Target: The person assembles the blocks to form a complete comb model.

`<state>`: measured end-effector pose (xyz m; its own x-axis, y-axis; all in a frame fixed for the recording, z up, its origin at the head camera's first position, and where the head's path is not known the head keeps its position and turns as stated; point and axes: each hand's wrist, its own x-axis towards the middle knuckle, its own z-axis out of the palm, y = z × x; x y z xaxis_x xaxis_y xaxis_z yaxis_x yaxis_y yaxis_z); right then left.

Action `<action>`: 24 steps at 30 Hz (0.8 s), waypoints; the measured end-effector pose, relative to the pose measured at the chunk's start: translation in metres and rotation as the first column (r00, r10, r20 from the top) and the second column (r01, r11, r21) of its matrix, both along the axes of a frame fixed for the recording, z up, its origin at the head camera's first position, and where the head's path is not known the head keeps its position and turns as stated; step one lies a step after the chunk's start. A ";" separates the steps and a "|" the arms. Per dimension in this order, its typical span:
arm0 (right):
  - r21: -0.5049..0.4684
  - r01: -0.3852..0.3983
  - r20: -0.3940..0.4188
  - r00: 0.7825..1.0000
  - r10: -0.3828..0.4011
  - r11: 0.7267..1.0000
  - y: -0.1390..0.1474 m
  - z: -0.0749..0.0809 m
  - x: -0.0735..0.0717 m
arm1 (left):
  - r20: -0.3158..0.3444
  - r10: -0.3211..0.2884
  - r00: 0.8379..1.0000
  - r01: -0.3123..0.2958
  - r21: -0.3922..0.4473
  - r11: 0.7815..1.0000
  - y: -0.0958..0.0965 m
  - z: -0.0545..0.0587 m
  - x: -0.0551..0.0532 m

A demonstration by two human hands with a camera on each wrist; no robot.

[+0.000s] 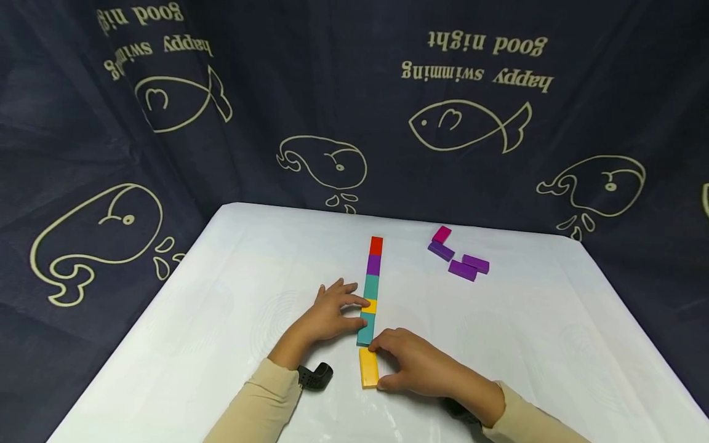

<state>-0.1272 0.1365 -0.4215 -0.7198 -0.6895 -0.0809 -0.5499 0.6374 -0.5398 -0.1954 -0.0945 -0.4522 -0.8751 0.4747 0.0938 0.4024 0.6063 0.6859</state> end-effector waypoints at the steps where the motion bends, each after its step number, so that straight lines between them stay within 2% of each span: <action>1: 0.000 0.003 -0.012 1.000 -0.003 1.000 -0.001 -0.001 0.000 | -0.003 0.000 1.000 0.000 -0.001 1.000 0.000 0.000 0.000; 10: 0.109 0.002 -0.191 0.981 0.019 0.994 -0.013 0.002 0.005 | 0.006 0.007 1.000 -0.007 0.005 1.000 -0.001 0.001 0.001; 24: 0.111 -0.020 -0.272 0.961 0.050 0.994 -0.017 0.000 0.006 | 0.016 0.009 1.000 -0.009 0.011 1.000 0.000 0.002 0.003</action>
<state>-0.1217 0.1193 -0.4215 -0.7002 -0.7127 0.0423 -0.6902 0.6605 -0.2957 -0.1927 -0.0950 -0.4501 -0.8806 0.4662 0.0846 0.3860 0.6024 0.6986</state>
